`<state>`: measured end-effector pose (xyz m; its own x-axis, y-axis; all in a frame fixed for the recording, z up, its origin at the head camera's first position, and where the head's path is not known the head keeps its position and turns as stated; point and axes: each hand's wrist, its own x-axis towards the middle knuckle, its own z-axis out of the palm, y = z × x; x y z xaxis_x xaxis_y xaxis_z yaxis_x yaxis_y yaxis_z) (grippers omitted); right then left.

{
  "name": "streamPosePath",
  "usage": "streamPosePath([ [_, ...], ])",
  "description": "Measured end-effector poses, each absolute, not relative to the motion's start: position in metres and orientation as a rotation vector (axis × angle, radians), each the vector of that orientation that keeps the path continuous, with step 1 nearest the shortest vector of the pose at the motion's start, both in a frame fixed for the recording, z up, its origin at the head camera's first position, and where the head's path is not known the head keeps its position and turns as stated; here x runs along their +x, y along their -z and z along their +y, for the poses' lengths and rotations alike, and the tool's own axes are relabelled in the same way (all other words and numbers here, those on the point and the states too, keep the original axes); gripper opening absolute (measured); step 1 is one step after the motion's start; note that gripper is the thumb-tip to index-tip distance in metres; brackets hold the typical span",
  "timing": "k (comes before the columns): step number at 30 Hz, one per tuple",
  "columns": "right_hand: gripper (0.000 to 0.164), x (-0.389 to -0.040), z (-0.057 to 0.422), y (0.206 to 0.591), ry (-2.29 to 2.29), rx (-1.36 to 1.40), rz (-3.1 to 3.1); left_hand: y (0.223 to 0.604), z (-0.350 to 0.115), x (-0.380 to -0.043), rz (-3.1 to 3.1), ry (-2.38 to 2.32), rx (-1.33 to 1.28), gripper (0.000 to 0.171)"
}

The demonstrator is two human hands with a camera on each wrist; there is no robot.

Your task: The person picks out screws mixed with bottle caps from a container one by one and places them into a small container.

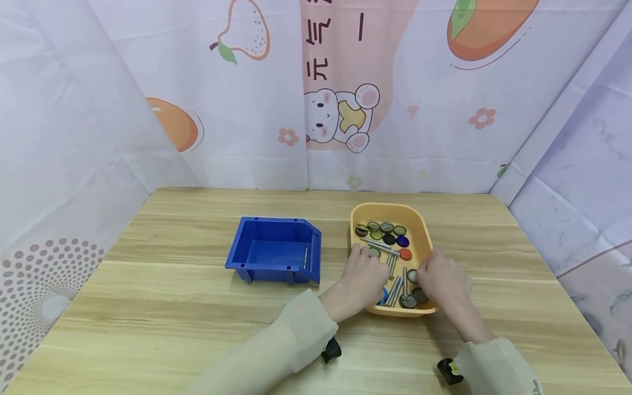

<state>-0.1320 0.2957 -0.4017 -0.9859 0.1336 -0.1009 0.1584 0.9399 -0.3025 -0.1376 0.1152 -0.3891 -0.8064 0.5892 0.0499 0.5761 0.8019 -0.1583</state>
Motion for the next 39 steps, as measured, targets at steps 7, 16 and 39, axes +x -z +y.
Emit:
streamPosePath([
  [7, 0.031, -0.1326, 0.2944, 0.4004, 0.477, 0.231, 3.017, 0.3873, 0.117, -0.14, -2.975, -0.207, -0.905, 0.02],
  [16, 0.031, -0.1315, 0.2942, 0.4001, 0.488, 0.222, 3.017, 0.3896, 0.1215, -0.1444, -3.062, -0.234, -0.894, 0.016],
  [39, 0.032, -0.1304, 0.296, 0.4026, 0.497, 0.228, 3.038, 0.3923, 0.1244, -0.1419, -3.057, -0.208, -0.95, 0.026],
])
